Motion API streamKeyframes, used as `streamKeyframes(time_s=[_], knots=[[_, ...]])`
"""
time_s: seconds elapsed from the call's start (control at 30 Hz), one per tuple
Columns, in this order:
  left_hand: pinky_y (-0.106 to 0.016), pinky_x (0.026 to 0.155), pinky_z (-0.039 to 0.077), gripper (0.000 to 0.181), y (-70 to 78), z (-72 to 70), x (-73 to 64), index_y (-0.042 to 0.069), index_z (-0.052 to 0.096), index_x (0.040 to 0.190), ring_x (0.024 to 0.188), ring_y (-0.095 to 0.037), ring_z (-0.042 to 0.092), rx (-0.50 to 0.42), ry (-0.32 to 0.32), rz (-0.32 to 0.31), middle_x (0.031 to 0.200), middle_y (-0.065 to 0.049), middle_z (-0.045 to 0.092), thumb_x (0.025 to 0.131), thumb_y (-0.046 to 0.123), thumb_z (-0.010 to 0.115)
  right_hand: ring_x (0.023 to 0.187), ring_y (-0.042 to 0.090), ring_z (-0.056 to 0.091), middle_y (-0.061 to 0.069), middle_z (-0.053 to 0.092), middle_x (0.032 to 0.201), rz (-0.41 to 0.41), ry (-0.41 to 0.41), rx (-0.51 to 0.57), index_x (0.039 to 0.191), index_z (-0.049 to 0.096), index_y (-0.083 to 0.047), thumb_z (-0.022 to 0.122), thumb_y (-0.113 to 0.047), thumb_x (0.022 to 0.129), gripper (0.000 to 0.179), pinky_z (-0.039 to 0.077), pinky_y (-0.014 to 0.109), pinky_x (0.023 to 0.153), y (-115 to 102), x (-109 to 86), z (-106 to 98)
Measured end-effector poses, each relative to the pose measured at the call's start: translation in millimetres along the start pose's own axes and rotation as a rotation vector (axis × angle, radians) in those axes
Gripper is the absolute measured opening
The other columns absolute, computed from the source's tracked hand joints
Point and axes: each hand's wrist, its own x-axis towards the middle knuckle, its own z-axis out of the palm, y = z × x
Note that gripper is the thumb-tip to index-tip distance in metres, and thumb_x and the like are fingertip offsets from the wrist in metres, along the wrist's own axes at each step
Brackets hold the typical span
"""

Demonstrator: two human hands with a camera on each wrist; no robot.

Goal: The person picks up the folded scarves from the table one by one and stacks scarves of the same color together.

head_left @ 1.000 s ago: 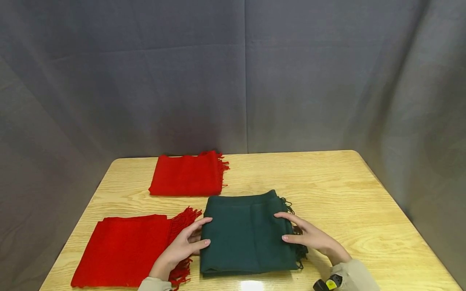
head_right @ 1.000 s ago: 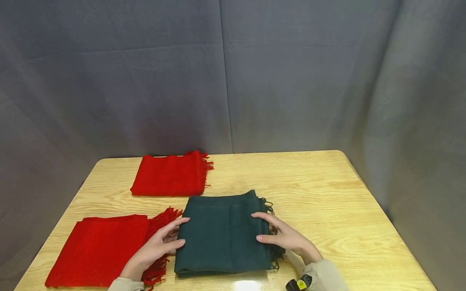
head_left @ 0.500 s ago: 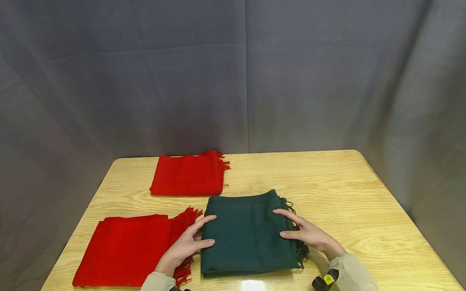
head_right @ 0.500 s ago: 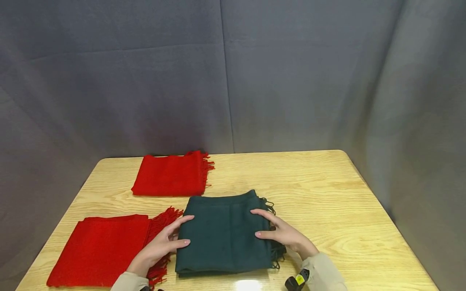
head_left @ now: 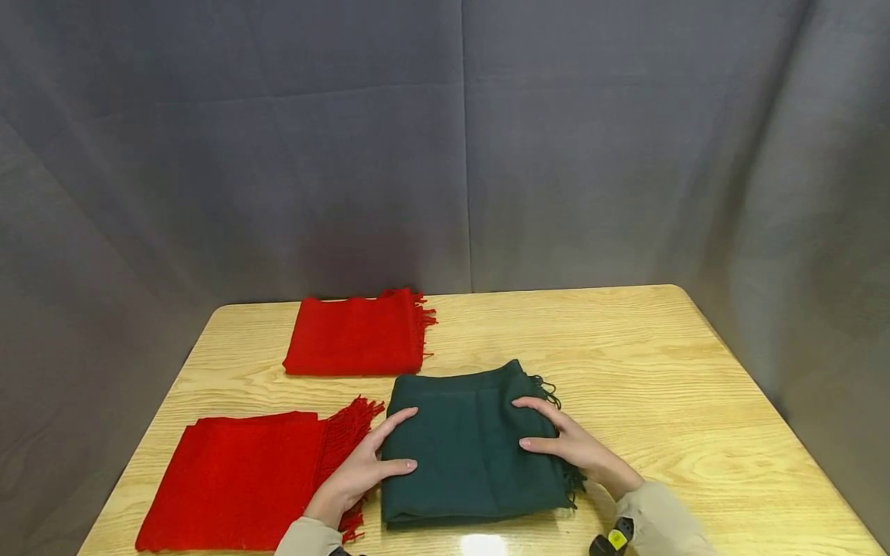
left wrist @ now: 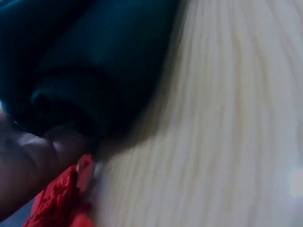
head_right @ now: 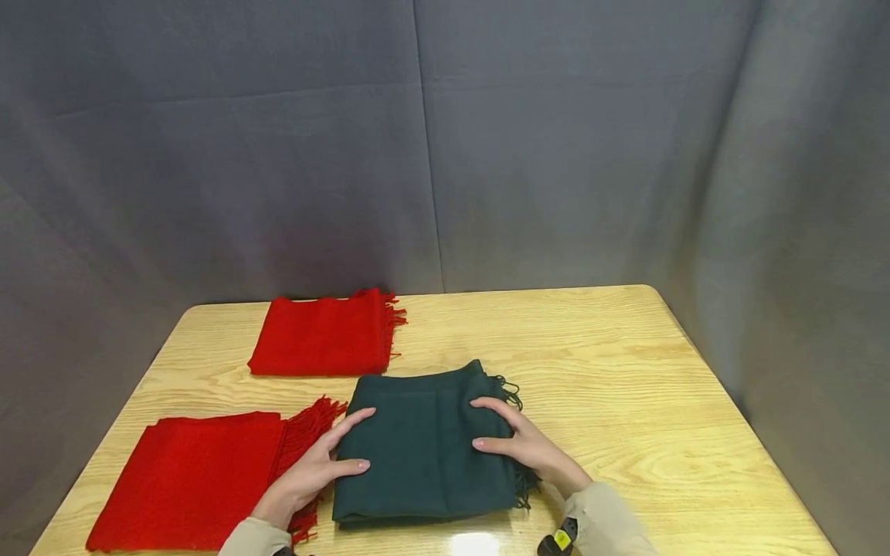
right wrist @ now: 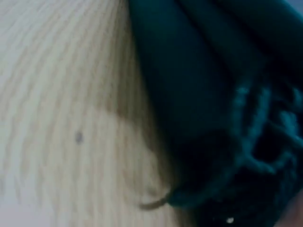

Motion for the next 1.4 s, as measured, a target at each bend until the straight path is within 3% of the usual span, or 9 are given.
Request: streamKeyframes(time_s=[0.17, 0.37, 0.73, 0.97, 1.4], knots=[[-0.039, 0.091, 0.043, 0.073, -0.1, 4.6, 2.1, 0.024, 0.03, 0.143, 0.121, -0.029, 0.039, -0.048, -0.02, -0.019, 0.142, -0.013, 0.028, 0.081, 0.011, 0.067, 0.111, 0.027, 0.046, 0.02, 0.025, 0.139, 0.006, 0.009, 0.018, 0.139, 0.033, -0.013, 0.063, -0.017, 0.086, 0.061, 0.046, 0.039, 0.083, 0.4, 2.2, 4.8], [-0.037, 0.088, 0.044, 0.072, 0.0, 7.9, 5.8, 0.024, 0.035, 0.14, 0.116, -0.027, 0.044, -0.038, 0.017, -0.008, 0.137, -0.013, 0.035, 0.079, 0.011, 0.07, 0.111, 0.028, 0.045, 0.017, 0.027, 0.138, -0.016, 0.062, -0.032, 0.136, 0.038, -0.012, 0.066, -0.017, 0.083, 0.061, 0.044, 0.038, 0.085, 1.9, 5.2, 6.5], [-0.037, 0.082, 0.045, 0.068, 2.8, 18.5, 8.6, 0.019, 0.044, 0.134, 0.105, -0.027, 0.049, 0.023, 0.174, 0.039, 0.129, -0.014, 0.041, 0.074, 0.005, 0.071, 0.108, 0.031, 0.042, 0.018, 0.032, 0.134, -0.095, 0.218, -0.044, 0.127, 0.047, -0.005, 0.068, -0.008, 0.076, 0.055, 0.037, 0.04, 0.087, 1.7, 7.6, 15.7], [-0.037, 0.077, 0.047, 0.064, 8.6, 23.8, 12.1, 0.018, 0.048, 0.13, 0.099, -0.027, 0.051, 0.03, 0.211, 0.057, 0.124, -0.015, 0.044, 0.072, 0.001, 0.068, 0.105, 0.031, 0.043, 0.014, 0.038, 0.129, -0.041, 0.325, -0.003, 0.122, 0.052, -0.008, 0.066, -0.004, 0.072, 0.052, 0.04, 0.037, 0.084, -0.7, 5.5, 19.3], [-0.038, 0.078, 0.045, 0.063, 20.3, 30.4, 20.5, 0.016, 0.049, 0.128, 0.102, -0.028, 0.046, 0.034, 0.247, 0.12, 0.126, -0.014, 0.042, 0.07, -0.005, 0.065, 0.107, 0.032, 0.043, 0.014, 0.037, 0.131, -0.032, 0.369, 0.037, 0.124, 0.05, -0.009, 0.062, -0.002, 0.073, 0.052, 0.041, 0.036, 0.083, -8.5, 2.6, 14.7]])
